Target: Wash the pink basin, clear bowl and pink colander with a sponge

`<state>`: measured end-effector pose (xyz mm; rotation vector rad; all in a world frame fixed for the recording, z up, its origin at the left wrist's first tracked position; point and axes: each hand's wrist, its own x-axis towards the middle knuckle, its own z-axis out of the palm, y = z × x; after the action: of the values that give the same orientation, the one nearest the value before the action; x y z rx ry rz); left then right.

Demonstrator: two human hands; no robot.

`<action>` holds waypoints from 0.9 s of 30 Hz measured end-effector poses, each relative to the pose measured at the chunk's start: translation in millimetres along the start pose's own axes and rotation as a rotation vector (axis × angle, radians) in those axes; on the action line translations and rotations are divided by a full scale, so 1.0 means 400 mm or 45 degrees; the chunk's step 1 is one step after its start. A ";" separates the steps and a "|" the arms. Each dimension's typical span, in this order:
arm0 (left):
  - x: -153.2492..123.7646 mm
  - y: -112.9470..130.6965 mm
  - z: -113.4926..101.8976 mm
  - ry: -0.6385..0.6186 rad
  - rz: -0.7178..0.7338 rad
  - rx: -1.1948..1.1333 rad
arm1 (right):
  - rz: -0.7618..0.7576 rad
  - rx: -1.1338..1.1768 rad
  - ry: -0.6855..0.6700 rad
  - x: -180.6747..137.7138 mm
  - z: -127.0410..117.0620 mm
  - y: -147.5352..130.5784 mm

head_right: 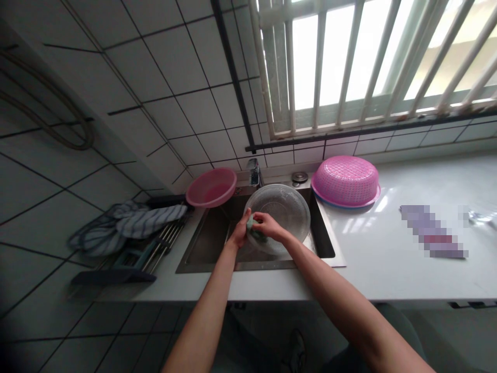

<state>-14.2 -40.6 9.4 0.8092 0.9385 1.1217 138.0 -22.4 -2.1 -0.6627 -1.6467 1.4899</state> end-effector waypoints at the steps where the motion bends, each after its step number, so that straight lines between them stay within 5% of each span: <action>1: -0.003 -0.001 0.006 -0.002 0.018 0.013 | -0.019 0.075 0.092 0.003 0.004 -0.007; 8: -0.010 0.000 0.027 -0.005 0.214 0.366 | 0.145 0.393 0.694 0.025 -0.053 -0.011; 10: -0.010 -0.001 0.027 0.008 0.231 0.473 | 0.105 0.381 0.743 0.026 -0.065 -0.005; 13: -0.009 0.001 0.022 0.122 0.284 0.500 | 0.028 0.326 0.559 0.022 -0.052 0.000; 16: -0.011 0.009 0.013 0.270 0.334 0.361 | 0.003 0.250 0.186 0.015 -0.015 0.002; 20: -0.016 0.018 0.010 0.161 0.263 0.236 | 0.008 0.206 -0.090 0.008 0.019 0.001; 27: -0.016 0.009 0.015 -0.138 0.121 0.047 | 0.081 0.408 0.558 0.026 -0.057 -0.021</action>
<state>-10.9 -46.3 16.2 0.9439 0.8399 1.1331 152.4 -2.8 7.8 -0.7974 -1.0391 1.4827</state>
